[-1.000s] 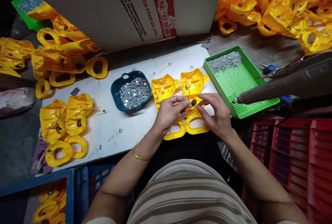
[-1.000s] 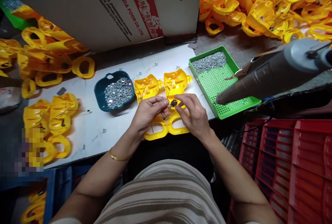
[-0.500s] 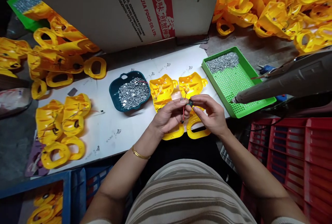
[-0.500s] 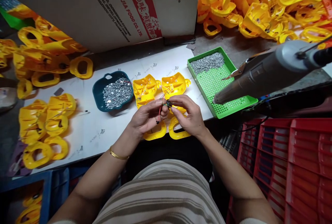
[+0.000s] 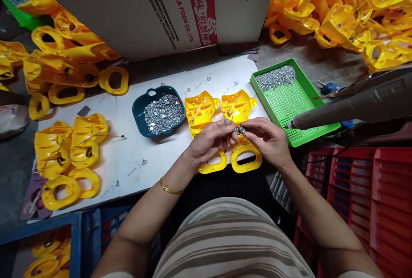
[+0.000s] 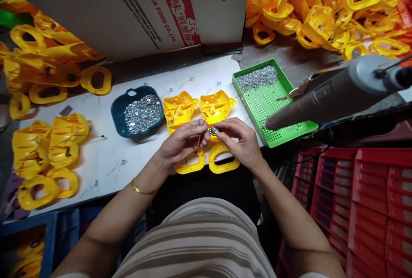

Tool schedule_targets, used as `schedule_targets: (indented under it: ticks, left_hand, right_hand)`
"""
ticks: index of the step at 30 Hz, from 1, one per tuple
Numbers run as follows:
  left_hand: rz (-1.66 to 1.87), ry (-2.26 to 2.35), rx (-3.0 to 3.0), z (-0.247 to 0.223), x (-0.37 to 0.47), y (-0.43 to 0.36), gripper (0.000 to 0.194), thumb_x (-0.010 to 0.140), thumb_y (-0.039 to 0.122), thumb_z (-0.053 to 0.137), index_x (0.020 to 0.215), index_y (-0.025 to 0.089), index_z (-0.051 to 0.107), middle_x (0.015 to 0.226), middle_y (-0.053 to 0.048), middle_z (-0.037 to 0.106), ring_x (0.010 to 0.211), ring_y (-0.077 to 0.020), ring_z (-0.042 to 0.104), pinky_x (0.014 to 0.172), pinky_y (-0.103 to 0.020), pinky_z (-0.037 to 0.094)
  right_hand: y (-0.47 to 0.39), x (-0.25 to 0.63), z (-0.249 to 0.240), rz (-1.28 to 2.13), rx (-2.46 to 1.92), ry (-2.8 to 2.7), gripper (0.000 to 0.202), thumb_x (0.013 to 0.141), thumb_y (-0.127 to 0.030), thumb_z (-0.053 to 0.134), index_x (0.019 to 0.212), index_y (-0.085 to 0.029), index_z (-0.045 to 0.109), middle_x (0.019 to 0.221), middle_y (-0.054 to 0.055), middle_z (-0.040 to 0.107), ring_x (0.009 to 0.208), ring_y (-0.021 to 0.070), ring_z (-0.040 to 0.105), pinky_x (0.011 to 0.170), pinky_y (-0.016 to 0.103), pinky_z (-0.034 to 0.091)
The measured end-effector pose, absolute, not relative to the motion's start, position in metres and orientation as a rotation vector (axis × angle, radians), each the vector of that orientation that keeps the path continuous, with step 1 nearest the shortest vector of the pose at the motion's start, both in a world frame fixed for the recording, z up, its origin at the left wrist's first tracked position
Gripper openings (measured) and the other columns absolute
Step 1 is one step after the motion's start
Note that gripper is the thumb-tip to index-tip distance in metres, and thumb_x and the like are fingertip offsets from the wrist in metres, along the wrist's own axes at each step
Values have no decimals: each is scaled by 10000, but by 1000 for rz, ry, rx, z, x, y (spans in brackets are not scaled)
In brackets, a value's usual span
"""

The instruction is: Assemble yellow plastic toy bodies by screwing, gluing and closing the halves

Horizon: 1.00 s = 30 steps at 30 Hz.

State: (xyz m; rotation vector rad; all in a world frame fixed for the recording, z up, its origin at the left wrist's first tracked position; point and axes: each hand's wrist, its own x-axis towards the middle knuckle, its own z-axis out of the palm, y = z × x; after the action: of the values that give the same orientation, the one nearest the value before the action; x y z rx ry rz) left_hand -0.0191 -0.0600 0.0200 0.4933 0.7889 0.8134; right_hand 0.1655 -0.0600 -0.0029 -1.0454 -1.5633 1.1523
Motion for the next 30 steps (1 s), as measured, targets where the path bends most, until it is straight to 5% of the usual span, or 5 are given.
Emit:
schedule_targets:
  ticks: [10, 16, 30]
  left_hand:
    - [849, 1251, 1040, 14, -23, -66, 258, 808, 261, 632, 1046, 165, 611, 658, 24, 607, 524, -80, 516, 550, -193, 413]
    - [846, 1684, 1895, 0, -19, -77, 238, 892, 221, 516, 1068, 147, 659, 1085, -93, 703, 905, -197, 657, 805, -286, 489]
    - [427, 1800, 2048, 1, -7, -77, 456, 903, 263, 554, 1335, 130, 493, 1086, -115, 713, 899, -247, 706, 770, -333, 537]
  right_hand:
    - [-59, 170, -2, 696, -1271, -1950, 164, 883, -336, 605, 976, -218, 669, 890, 54, 634, 827, 187, 603, 725, 335, 518]
    - [-64, 162, -14, 403, -1439, -2170, 215, 902, -386, 563, 959, -201, 657, 884, 68, 626, 848, 227, 542, 775, 363, 438]
    - [-59, 154, -13, 256, -1581, -2268, 235, 898, -413, 571, 939, -216, 693, 878, 37, 670, 843, 215, 551, 724, 331, 381]
